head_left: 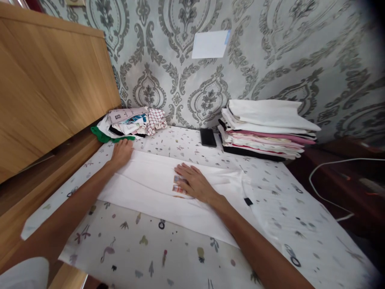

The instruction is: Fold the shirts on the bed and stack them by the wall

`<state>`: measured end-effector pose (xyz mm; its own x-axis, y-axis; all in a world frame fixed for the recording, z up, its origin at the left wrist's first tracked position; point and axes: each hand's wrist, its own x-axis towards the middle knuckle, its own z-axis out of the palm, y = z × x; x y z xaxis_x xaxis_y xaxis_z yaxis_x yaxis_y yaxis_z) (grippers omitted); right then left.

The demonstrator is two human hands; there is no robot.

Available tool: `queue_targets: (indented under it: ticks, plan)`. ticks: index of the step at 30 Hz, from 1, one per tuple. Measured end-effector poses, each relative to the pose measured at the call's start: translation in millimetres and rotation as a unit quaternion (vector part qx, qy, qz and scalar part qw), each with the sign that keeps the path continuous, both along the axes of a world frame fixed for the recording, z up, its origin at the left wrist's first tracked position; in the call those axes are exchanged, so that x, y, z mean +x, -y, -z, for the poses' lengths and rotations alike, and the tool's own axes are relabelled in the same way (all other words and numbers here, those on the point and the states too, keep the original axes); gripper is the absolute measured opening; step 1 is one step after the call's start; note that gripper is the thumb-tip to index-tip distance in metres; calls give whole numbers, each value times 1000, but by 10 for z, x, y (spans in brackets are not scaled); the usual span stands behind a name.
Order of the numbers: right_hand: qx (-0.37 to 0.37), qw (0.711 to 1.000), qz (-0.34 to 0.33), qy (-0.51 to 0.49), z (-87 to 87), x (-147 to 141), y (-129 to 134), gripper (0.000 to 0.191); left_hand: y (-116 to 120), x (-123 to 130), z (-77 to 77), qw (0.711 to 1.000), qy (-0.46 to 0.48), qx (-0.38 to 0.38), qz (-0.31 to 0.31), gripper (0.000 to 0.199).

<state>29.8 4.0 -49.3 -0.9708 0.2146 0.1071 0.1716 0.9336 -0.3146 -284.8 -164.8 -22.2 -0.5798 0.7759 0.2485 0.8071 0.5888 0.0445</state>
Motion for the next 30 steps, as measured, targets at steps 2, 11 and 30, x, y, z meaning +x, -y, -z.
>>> queue_targets:
  ticks: [2,11,30]
  plan:
    - [1,1000,-2,7,-16,-2,9,56,42,206,-61,999,2,17,27,30]
    - [1,1000,-7,8,-53,1,30,56,228,1093,13,917,174,-102,345,56]
    - [11,1000,-2,-2,-37,5,41,55,-127,872,171,979,102,-109,142,49]
